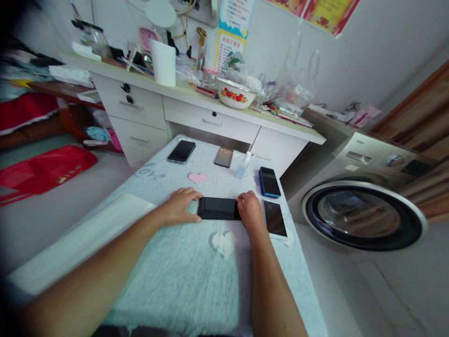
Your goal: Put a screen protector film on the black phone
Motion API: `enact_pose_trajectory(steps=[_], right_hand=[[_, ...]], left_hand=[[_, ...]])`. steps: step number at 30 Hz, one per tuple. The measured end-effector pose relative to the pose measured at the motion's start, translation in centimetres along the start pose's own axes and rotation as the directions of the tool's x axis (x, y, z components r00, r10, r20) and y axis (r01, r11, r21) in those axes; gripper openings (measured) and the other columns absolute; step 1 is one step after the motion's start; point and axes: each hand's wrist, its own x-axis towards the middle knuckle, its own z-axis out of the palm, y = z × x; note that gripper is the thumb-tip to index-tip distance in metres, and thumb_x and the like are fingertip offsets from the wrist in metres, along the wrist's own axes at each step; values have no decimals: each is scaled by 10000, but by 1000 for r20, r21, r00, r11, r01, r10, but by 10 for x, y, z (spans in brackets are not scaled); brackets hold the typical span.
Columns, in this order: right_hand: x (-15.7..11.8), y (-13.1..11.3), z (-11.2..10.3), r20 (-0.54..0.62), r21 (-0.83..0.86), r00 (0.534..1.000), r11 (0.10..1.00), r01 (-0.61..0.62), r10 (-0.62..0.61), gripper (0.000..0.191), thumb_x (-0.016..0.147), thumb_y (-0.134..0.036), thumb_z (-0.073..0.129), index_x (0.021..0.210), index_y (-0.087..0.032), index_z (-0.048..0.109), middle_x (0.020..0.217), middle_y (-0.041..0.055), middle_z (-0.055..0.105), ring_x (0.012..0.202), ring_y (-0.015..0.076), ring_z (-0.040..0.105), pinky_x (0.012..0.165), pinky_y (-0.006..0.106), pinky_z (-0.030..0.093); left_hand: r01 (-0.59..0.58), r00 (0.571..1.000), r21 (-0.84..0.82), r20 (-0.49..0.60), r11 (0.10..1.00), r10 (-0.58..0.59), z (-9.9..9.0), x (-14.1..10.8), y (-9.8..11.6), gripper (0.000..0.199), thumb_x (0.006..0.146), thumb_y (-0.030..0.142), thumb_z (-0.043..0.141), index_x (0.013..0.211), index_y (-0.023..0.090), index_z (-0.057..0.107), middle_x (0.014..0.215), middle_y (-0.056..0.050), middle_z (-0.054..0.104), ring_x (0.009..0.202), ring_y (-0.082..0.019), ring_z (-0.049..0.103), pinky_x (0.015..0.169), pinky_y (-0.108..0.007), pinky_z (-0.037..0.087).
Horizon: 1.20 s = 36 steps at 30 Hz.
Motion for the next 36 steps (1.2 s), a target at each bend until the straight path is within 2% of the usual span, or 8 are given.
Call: enact_pose_trajectory(steps=[7,13,30,36], right_hand=[[3,-6,0,-20,-19,1000,1000,14,-14,207,845,-147,498,837,-151,705,847,65,597,797,153,552,765,233,380],[2,-6,0,7,-20,999,999,32,-32,216,838,-133,498,841,-153,713,850,60,604,778,145,557,752,230,376],[-14,-17,-25,245,66,959,990,128,-140,185,697,-63,526,740,-168,672,780,30,618,722,129,542,671,217,361],[-20,-18,-34,309,122,940,986,110,-143,170,668,-67,533,704,-168,665,743,23,629,685,128,548,647,214,375]], left_hand=[[8,1000,-1,7,1000,-8,-2,0,1,606,599,459,711,1143,242,556,1083,-49,564,1044,-255,492,866,-340,374],[3,1000,-6,2,1000,-3,-1,1,1,596,598,460,716,1128,238,560,1078,-46,560,1038,-249,492,872,-337,372],[-14,1000,-10,-3,1000,14,0,0,-2,600,604,467,711,1140,249,555,1076,-46,561,1042,-252,491,860,-340,375],[-7,1000,-4,0,1000,7,0,0,0,612,594,457,721,1141,238,559,1082,-50,562,1043,-252,493,863,-337,378]])
